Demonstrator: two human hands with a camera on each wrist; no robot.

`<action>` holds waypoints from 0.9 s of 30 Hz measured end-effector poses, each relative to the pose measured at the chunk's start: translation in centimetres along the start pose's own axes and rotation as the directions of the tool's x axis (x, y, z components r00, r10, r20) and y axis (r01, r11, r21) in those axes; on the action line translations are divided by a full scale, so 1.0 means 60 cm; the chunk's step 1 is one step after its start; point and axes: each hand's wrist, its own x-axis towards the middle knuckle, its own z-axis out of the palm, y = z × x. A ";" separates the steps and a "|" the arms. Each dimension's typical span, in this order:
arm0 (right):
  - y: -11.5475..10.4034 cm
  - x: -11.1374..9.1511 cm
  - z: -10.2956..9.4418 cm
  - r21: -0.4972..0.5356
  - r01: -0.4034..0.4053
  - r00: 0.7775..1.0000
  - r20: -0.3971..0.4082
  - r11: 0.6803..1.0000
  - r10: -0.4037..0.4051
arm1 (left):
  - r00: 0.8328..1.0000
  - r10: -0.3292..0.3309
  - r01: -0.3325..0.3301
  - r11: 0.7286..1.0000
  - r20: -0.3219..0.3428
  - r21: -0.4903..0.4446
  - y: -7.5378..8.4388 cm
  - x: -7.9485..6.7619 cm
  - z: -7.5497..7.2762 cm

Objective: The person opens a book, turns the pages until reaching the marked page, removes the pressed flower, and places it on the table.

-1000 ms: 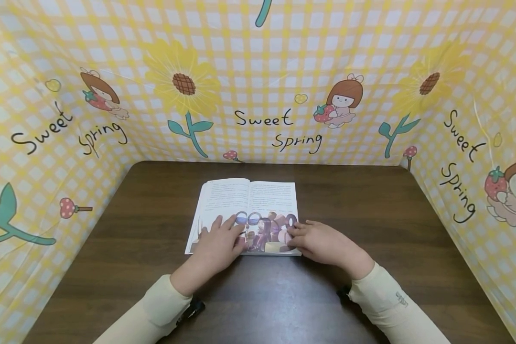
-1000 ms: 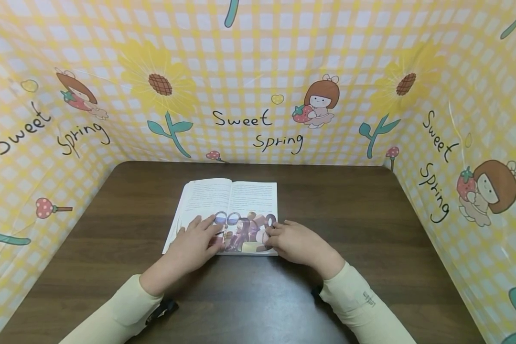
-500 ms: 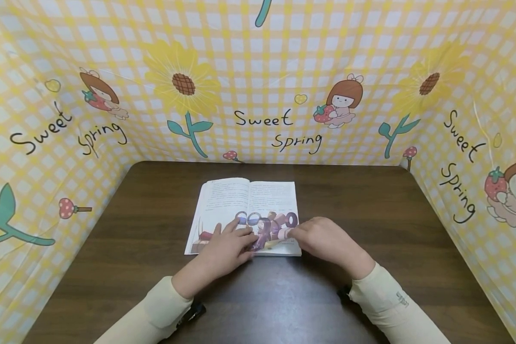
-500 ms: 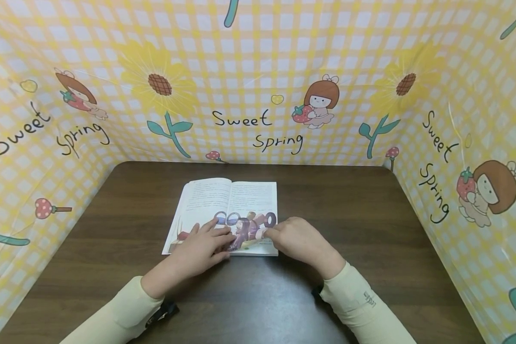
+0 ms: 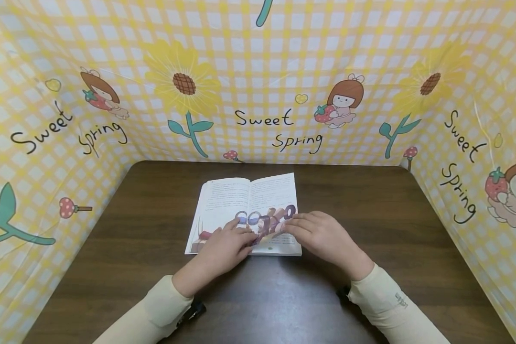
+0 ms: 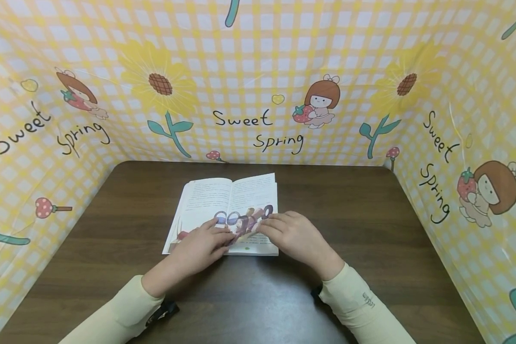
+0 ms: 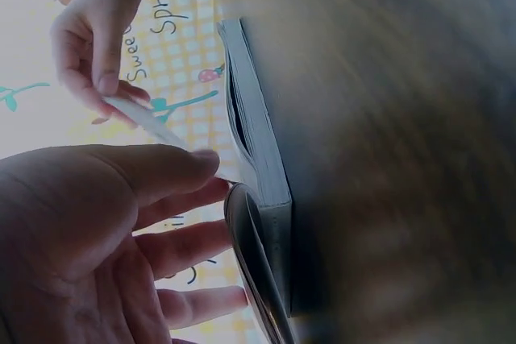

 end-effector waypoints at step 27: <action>0.000 -0.013 0.011 0.096 -0.342 0.820 0.517 0.935 0.247 | 0.983 -0.039 0.080 0.970 -0.180 0.230 -0.004 -0.008 -0.010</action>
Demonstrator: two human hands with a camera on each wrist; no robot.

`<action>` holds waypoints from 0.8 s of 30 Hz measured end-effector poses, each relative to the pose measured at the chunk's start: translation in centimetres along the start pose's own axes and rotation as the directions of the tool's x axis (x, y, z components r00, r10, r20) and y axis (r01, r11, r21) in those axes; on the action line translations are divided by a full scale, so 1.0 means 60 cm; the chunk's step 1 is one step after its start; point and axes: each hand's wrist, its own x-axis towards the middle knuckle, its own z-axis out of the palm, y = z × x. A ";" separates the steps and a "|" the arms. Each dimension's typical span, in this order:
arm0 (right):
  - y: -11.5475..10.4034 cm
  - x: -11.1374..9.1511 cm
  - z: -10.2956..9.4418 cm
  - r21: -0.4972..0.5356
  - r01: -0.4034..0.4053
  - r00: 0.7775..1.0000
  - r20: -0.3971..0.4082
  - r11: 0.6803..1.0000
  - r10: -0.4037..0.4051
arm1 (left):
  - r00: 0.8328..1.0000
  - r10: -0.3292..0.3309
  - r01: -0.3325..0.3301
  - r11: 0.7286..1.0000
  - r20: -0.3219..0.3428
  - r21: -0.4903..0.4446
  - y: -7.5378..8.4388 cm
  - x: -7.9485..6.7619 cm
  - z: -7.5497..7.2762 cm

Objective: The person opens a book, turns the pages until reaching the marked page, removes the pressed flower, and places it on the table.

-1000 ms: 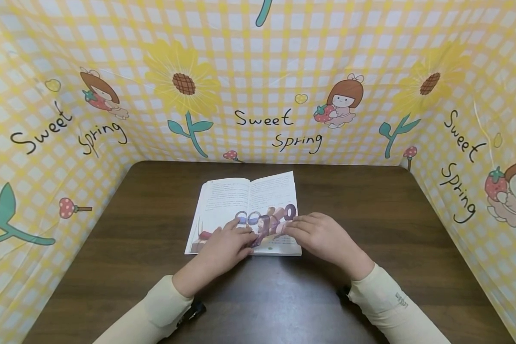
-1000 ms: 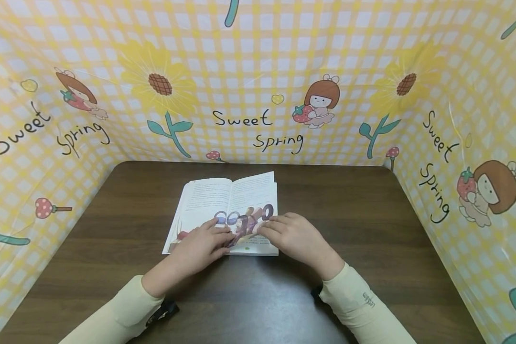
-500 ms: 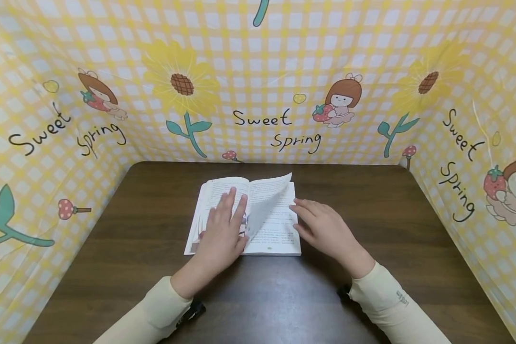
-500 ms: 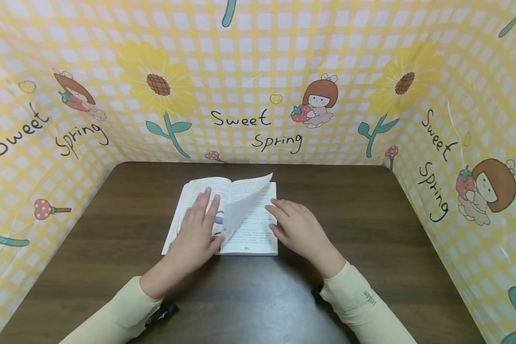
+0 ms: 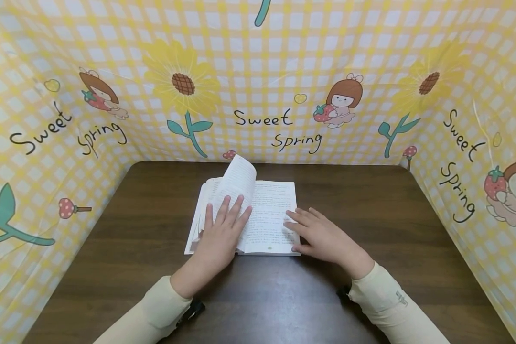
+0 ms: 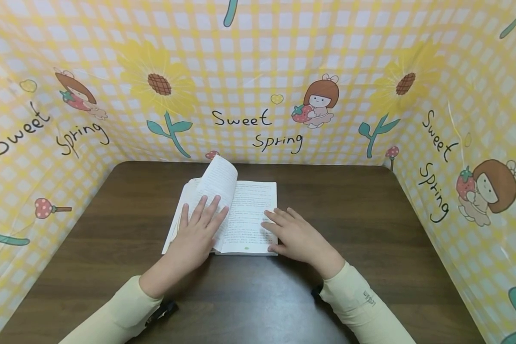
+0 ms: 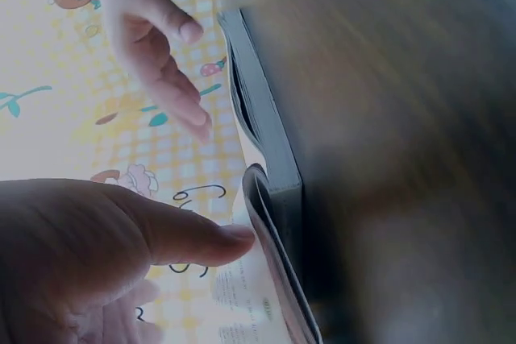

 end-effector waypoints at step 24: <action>0.000 -0.003 0.009 0.100 0.002 0.985 0.171 0.995 -0.019 | 0.953 -0.082 0.131 0.979 0.291 -0.154 -0.005 -0.004 -0.005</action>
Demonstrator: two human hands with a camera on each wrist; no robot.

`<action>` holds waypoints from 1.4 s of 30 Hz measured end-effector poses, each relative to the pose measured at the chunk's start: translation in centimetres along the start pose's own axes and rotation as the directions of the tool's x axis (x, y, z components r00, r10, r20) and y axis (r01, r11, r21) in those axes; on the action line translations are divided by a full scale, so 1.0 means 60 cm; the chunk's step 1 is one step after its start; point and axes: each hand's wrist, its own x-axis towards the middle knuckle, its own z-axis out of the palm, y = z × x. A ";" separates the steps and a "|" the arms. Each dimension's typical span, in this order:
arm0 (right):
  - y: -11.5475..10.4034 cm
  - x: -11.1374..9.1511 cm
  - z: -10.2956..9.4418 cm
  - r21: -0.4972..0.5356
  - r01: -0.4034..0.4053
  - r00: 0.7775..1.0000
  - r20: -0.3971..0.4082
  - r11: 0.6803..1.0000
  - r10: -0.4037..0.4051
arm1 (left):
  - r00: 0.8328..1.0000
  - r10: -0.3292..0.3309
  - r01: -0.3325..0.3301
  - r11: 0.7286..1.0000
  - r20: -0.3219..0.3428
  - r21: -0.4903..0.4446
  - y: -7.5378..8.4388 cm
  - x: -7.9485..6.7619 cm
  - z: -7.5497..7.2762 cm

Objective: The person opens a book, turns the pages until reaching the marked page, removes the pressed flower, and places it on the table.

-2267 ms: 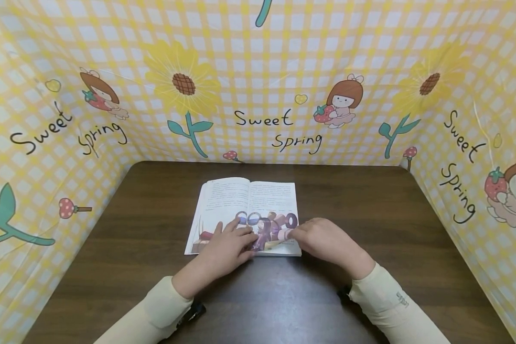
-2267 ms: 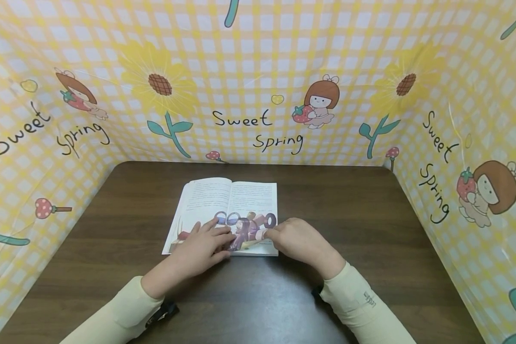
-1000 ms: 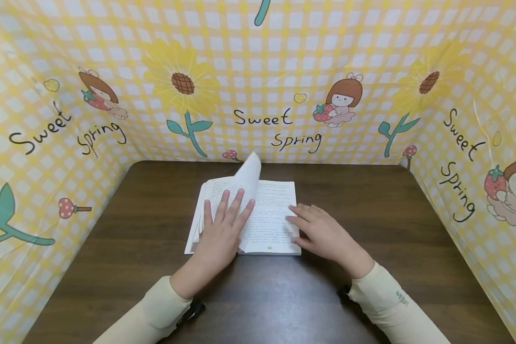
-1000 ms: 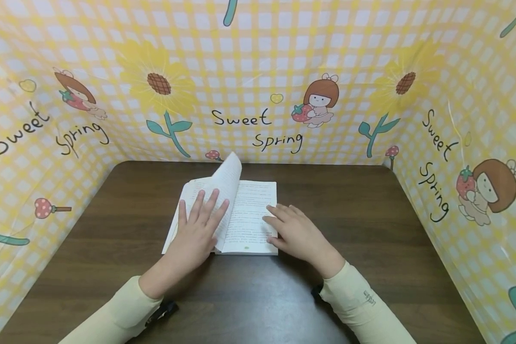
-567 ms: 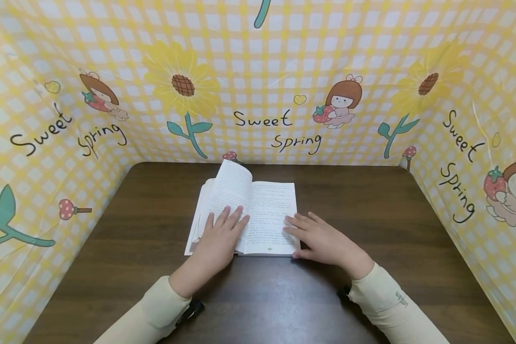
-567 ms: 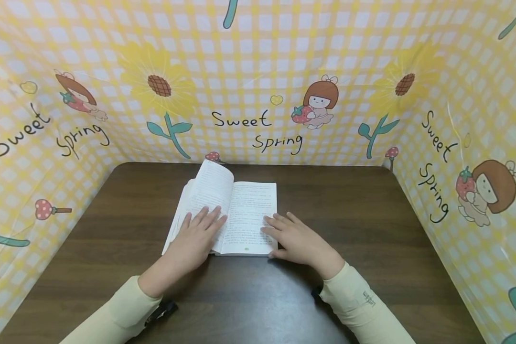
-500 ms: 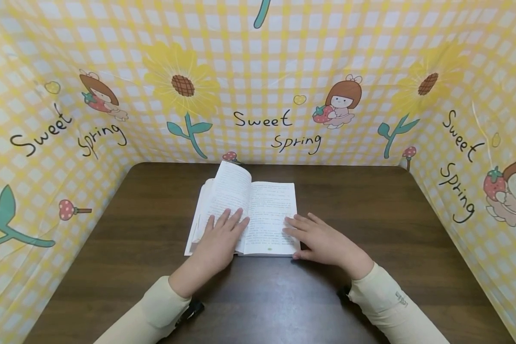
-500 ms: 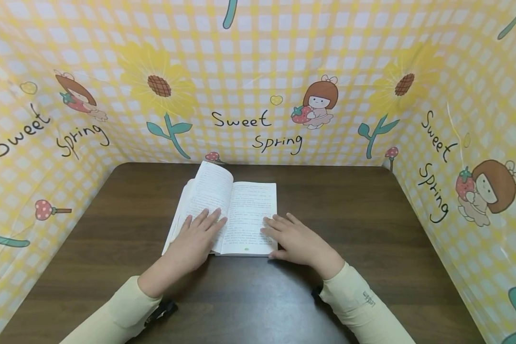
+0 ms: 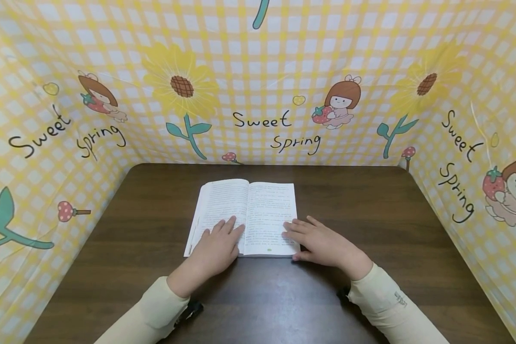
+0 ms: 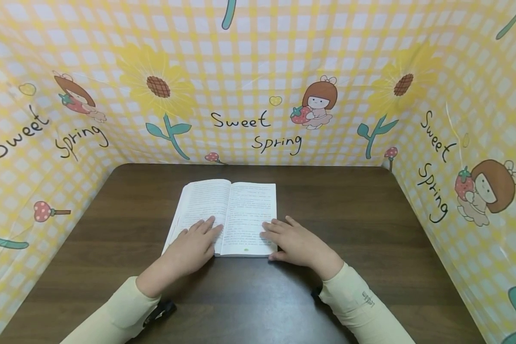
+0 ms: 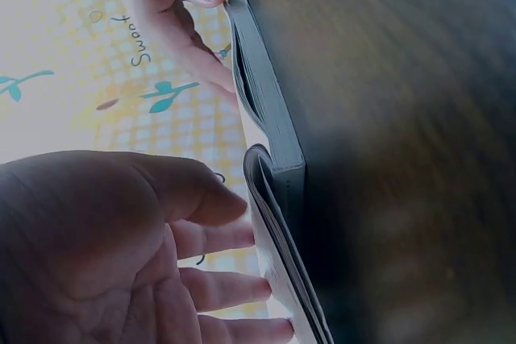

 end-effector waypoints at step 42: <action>-0.008 0.004 -0.018 -0.330 0.204 0.836 -0.430 0.922 -0.339 | 0.990 0.138 -0.140 0.985 -0.029 -0.105 0.020 0.003 0.003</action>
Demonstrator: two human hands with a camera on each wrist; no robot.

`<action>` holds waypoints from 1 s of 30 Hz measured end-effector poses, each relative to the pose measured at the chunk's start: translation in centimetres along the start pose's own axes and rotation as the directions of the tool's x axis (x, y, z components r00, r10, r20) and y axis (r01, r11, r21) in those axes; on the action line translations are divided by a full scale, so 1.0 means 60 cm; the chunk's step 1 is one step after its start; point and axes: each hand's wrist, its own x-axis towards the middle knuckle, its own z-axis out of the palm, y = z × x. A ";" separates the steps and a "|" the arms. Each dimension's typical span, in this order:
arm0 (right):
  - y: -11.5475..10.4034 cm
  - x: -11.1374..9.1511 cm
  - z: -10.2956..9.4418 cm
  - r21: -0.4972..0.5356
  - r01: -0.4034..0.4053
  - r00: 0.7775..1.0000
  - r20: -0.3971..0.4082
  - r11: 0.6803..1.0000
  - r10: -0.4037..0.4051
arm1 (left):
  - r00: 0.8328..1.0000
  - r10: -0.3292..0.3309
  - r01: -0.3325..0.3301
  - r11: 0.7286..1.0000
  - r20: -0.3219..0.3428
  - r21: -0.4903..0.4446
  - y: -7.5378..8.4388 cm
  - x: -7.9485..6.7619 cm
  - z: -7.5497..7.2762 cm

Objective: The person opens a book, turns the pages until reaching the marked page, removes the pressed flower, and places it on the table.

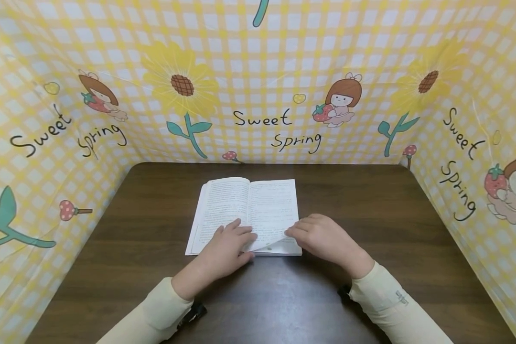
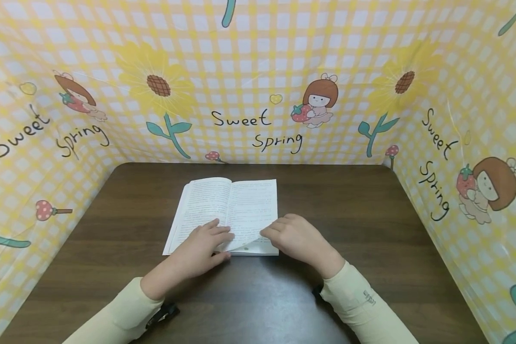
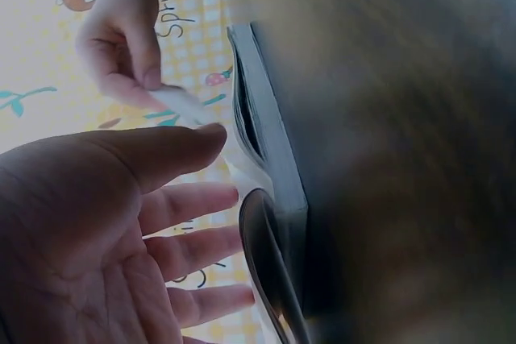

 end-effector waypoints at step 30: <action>0.004 0.007 -0.016 0.143 -0.404 0.902 -0.102 0.903 0.420 | 0.923 0.015 0.004 0.999 -0.384 0.048 -0.004 0.007 -0.008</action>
